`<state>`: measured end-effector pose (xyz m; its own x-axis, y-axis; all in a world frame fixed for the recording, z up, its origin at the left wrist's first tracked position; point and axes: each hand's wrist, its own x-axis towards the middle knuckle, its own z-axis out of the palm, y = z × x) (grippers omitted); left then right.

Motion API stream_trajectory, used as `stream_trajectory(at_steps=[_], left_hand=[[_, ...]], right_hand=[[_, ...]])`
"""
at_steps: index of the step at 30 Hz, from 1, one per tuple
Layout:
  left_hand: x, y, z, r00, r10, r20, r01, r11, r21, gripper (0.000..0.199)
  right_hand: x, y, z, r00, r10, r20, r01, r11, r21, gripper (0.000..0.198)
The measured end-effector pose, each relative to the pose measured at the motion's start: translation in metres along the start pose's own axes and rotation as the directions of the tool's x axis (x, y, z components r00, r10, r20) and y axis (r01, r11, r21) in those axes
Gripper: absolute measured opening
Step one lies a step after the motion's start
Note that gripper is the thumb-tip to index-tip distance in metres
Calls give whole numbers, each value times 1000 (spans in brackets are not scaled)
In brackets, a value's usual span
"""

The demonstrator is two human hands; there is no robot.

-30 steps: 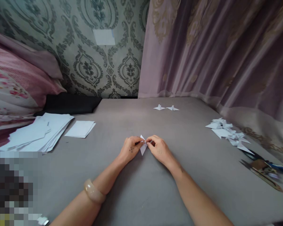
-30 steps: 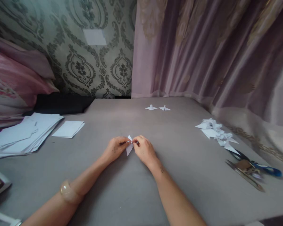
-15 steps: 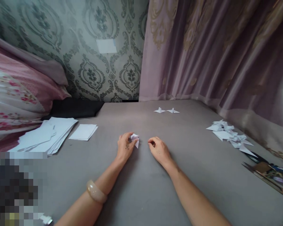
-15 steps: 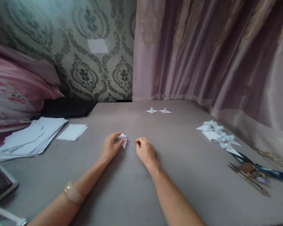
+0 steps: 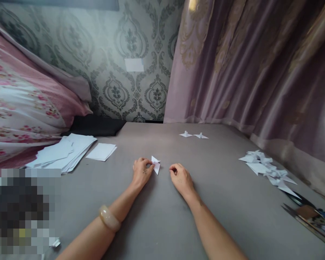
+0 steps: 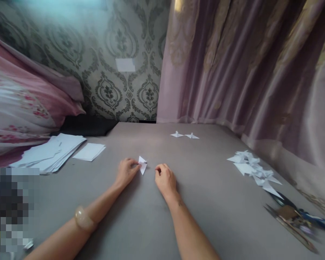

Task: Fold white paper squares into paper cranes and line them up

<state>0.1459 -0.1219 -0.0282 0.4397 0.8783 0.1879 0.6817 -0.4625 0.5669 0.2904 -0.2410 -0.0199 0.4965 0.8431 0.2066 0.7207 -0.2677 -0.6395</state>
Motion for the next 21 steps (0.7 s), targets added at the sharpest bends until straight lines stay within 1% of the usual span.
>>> stream_trajectory(at_steps=[4,6,9,12,15,18,21], left_hand=[[13,3,0,999,34,31,-35,999,33,17],[28,8,1,999,40,34,-42,998,47,18],[59,21,9,1000,12,0,-12,998,59,23],[91,39,24,1000,-17,-18,19,998,60,27],[118,61,42,999,-46,-12,46,997,58,27],[140,81,61,997,-78,-6,78,995,61,29],[154,97,76,994,-111,0,111,991,73,32]], right_hand=[[0,-1,2,1000,-2,-18,2,1000,-14,16],[0,-2,3,1000,1,-30,-2,999,-32,15],[0,-4,5,999,21,-35,-23,998,-66,15],[1,-4,6,999,34,-29,-36,996,-82,16],[2,-2,8,999,35,-36,-38,996,-84,16],[2,0,9,998,40,-51,-44,996,-78,15],[2,0,9,997,59,-58,-64,995,-81,15]])
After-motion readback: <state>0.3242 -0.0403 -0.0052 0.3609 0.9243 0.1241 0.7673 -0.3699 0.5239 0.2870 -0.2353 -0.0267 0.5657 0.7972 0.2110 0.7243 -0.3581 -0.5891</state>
